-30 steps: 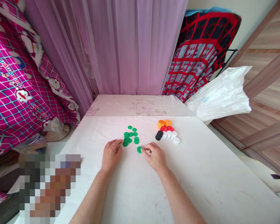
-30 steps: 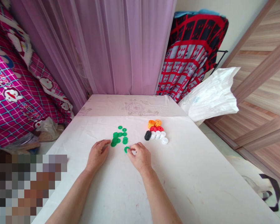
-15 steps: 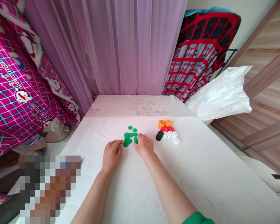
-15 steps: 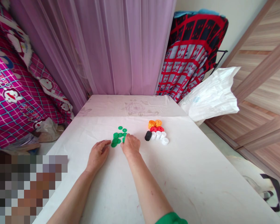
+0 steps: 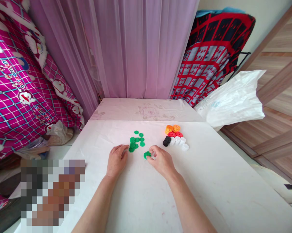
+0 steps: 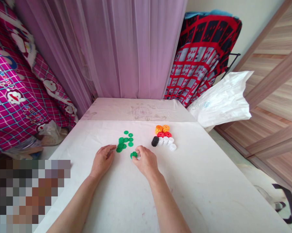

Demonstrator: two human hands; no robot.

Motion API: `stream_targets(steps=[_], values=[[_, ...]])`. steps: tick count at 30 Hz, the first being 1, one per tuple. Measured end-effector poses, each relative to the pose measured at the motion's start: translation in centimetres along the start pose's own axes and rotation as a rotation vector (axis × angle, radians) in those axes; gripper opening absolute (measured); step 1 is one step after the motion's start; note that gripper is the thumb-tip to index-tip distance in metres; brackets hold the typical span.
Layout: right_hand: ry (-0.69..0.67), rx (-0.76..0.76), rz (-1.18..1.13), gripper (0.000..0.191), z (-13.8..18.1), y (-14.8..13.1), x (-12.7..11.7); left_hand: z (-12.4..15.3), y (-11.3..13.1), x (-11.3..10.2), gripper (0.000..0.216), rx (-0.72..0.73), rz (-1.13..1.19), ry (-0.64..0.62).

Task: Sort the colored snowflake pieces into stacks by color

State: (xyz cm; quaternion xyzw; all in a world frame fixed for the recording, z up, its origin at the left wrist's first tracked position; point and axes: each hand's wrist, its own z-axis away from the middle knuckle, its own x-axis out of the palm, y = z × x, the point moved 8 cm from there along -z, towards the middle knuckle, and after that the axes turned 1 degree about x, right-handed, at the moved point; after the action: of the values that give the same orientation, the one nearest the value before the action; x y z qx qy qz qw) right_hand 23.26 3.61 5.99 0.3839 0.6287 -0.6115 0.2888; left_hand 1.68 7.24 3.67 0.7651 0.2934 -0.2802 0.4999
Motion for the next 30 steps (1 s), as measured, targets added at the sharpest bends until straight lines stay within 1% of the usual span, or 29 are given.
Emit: stream_targets(steps=[5, 9, 12, 17, 24, 30], values=[[-0.001, -0.068, 0.096, 0.022, 0.3, -1.1, 0.6, 0.0, 0.1, -0.1, 0.032, 0.01, 0.001, 0.006], [0.007, -0.091, 0.126, 0.024, 0.4, -1.3, 0.6, 0.0, 0.1, -0.1, 0.031, 0.012, 0.002, 0.004], [-0.001, -0.083, 0.14, 0.031, 0.6, -1.0, 0.8, 0.0, 0.0, 0.0, 0.031, 0.009, 0.001, -0.006], [-0.019, -0.049, 0.153, 0.046, 0.8, -0.5, 1.8, 0.1, -0.1, 0.1, 0.032, 0.008, -0.003, -0.008], [0.062, 0.019, 0.216, 0.04, -0.1, 0.1, 2.5, 0.0, -0.1, 0.0, 0.032, -0.001, -0.004, -0.009], [0.137, 0.121, 0.263, 0.037, -2.2, 1.1, 2.1, 0.0, -0.2, 0.1, 0.032, -0.011, -0.003, -0.007]])
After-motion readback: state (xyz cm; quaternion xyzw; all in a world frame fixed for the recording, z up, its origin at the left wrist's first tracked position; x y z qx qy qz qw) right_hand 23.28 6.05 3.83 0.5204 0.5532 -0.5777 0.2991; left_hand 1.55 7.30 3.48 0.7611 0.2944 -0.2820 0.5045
